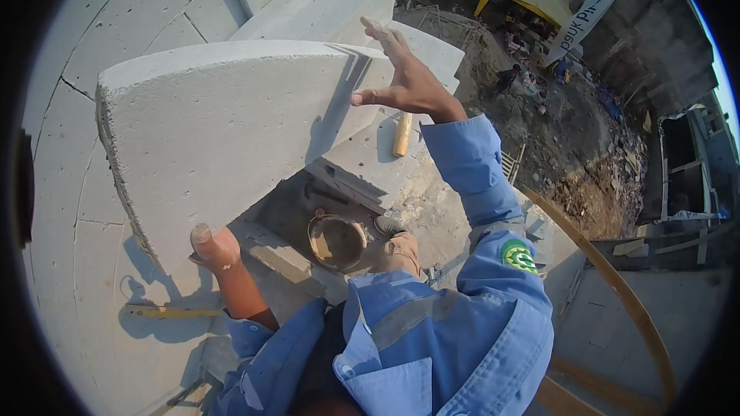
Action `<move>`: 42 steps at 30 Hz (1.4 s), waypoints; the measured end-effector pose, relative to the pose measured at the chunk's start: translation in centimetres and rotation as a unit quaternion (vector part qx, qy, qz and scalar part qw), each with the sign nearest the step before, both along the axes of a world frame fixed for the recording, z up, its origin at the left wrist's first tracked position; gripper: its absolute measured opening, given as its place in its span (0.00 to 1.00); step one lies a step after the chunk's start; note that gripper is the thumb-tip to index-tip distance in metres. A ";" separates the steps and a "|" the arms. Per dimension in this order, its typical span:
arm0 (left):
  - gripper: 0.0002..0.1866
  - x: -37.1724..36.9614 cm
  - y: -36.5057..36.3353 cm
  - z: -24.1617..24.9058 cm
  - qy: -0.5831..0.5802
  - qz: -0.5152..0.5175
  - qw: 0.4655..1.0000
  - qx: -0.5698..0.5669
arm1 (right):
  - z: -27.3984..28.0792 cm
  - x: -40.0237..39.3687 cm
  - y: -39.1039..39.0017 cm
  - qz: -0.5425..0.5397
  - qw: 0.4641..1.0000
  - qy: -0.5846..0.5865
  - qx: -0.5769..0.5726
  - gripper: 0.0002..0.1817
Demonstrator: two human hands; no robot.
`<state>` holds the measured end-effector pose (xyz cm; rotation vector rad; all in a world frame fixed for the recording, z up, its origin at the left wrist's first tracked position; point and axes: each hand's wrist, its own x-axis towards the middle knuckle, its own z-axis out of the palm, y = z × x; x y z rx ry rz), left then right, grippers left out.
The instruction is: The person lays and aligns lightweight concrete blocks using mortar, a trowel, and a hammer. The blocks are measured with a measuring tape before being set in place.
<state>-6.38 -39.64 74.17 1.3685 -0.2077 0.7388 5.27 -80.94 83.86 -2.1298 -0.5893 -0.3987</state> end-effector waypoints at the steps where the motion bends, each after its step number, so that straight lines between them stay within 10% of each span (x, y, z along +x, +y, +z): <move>1: 0.40 -1.3 2.0 -1.7 0.028 -0.012 0.999 -0.026 | 2.5 0.5 0.9 0.051 0.995 -0.057 -0.071 0.70; 9: 0.52 -3.3 3.2 -2.2 0.000 -0.055 0.992 -0.114 | 5.1 4.3 13.5 0.309 0.915 0.087 -0.243 0.55; 14: 0.58 -4.7 8.6 -3.4 0.019 -0.062 0.987 -0.148 | 5.1 0.3 16.0 0.272 0.910 -0.067 -0.306 0.55; 22: 0.48 -2.9 21.8 5.5 -0.005 0.025 0.994 -0.107 | 9.4 -8.5 24.4 0.353 0.925 0.041 -0.132 0.52; 23: 0.22 -4.5 18.5 8.0 0.170 0.071 0.934 -0.305 | 9.2 -9.3 25.9 0.346 0.924 0.112 -0.120 0.51; 26: 0.54 -7.4 16.0 1.4 0.117 0.092 0.979 -0.137 | 5.5 -9.9 28.6 0.315 0.921 0.190 -0.130 0.52; 29: 0.49 -14.9 11.0 -14.7 0.326 -0.056 0.899 -0.286 | -1.2 -11.2 32.6 0.270 0.922 0.248 -0.123 0.55; 32: 0.56 -24.5 -0.3 -31.2 0.510 -0.187 0.712 -0.446 | -9.0 -11.6 36.9 0.175 0.898 0.372 -0.157 0.59; 34: 0.56 -29.3 -8.4 -37.0 0.426 -0.130 0.560 -0.699 | -16.9 -11.2 39.9 0.102 0.906 0.338 -0.235 0.57; 35: 0.51 -30.9 -10.0 -37.0 0.395 -0.152 0.491 -0.761 | -19.8 -11.6 41.6 0.092 0.901 0.331 -0.266 0.54; 42: 0.40 -31.0 -8.6 -40.9 0.151 0.046 0.507 -0.848 | -36.1 -12.4 48.0 0.096 0.884 0.321 -0.327 0.46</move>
